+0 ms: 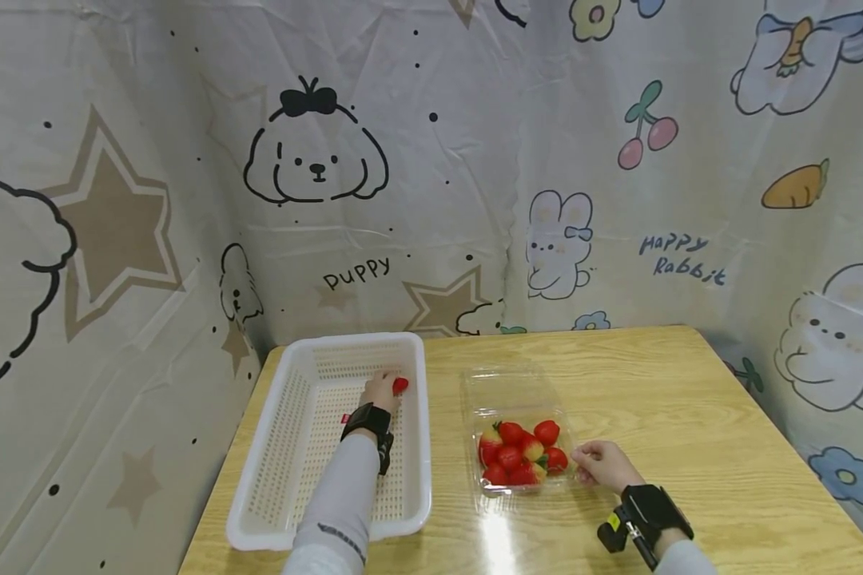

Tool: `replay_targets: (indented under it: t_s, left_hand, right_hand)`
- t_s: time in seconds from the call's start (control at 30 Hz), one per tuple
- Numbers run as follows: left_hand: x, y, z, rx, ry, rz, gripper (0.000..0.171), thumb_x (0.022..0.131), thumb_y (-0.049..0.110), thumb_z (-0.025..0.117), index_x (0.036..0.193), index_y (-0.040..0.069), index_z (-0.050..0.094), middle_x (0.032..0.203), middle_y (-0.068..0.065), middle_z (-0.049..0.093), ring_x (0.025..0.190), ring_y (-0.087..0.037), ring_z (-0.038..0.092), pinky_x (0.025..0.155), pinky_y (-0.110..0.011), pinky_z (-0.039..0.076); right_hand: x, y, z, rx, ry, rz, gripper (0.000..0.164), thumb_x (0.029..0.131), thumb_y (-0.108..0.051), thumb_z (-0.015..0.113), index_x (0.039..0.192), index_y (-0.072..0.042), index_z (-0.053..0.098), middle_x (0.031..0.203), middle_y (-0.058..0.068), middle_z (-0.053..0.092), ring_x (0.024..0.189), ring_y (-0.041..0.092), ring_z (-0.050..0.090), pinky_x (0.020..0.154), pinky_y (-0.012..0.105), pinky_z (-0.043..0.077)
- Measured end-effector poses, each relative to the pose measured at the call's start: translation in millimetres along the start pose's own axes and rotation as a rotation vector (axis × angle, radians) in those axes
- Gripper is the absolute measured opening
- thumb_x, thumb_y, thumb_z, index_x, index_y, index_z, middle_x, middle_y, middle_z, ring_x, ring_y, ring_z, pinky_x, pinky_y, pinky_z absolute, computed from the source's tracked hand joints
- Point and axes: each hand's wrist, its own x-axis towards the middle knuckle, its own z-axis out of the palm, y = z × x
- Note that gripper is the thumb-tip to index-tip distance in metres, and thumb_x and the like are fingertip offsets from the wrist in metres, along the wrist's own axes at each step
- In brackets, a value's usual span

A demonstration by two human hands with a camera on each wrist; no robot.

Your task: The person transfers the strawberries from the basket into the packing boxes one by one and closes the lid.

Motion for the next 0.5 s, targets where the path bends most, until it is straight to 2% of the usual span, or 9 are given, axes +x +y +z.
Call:
replay_targets:
  t_s: [0.23, 0.5]
  left_hand:
    - [-8.0, 2.1, 0.1, -0.003, 0.061, -0.051, 0.031, 0.078, 0.003, 0.067, 0.109, 0.004, 0.061, 0.111, -0.017, 0.052, 0.088, -0.039, 0.054, 0.071, -0.049, 0.046]
    - [-11.1, -1.5, -5.2, 0.054, 0.009, -0.009, 0.031, 0.072, 0.004, 0.073, 0.099, 0.004, 0.059, 0.087, -0.015, 0.055, 0.07, -0.032, 0.056, 0.059, -0.041, 0.045]
  right_hand:
    - [0.6, 2.4, 1.0, -0.004, 0.003, -0.008, 0.023, 0.092, -0.006, 0.051, 0.099, 0.015, 0.055, 0.067, 0.008, 0.057, 0.059, 0.015, 0.055, 0.056, 0.033, 0.052]
    - [1.7, 3.0, 2.6, -0.007, 0.014, 0.012, 0.02, 0.092, -0.006, 0.051, 0.099, 0.013, 0.056, 0.066, 0.008, 0.057, 0.058, 0.015, 0.055, 0.056, 0.032, 0.052]
